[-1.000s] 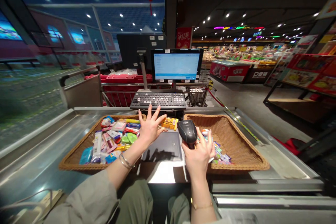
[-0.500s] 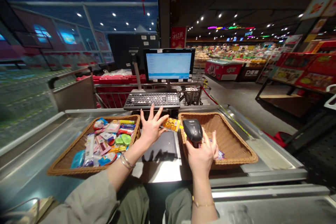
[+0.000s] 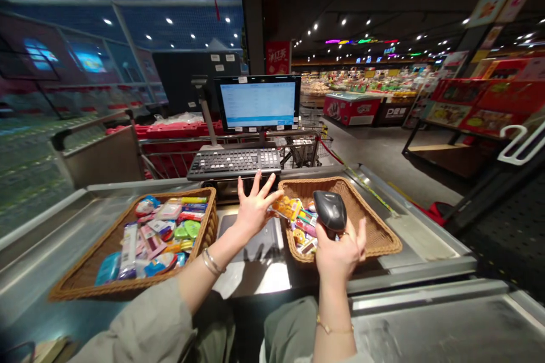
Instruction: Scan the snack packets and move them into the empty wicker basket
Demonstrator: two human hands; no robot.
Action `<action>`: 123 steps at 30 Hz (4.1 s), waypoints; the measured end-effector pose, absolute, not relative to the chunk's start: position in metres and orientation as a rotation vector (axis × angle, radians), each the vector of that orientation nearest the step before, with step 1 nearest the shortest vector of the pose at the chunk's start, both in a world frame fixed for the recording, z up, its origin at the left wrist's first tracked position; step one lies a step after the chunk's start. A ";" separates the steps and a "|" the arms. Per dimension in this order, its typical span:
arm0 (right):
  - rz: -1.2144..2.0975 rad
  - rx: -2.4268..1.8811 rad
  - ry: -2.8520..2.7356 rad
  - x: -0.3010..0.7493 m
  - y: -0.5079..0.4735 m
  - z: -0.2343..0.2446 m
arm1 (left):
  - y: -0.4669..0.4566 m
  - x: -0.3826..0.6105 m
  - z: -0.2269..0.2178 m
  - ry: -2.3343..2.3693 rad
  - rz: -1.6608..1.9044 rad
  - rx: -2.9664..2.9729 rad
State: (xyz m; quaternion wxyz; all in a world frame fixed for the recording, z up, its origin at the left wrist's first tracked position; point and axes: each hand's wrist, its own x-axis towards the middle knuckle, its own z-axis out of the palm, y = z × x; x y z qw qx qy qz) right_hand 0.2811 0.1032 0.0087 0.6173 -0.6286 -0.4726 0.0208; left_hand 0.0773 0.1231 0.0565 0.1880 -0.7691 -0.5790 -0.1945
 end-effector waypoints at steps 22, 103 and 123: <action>-0.066 -1.502 -0.919 0.318 0.112 -0.005 | 0.160 0.141 0.028 -1.576 -0.543 -2.274; 0.260 -1.158 -1.661 0.096 0.073 0.003 | -0.044 -0.241 0.018 -2.196 -0.066 -1.692; 0.302 -1.166 -1.708 0.076 0.074 -0.002 | -0.025 -0.295 0.023 -1.967 0.257 -2.170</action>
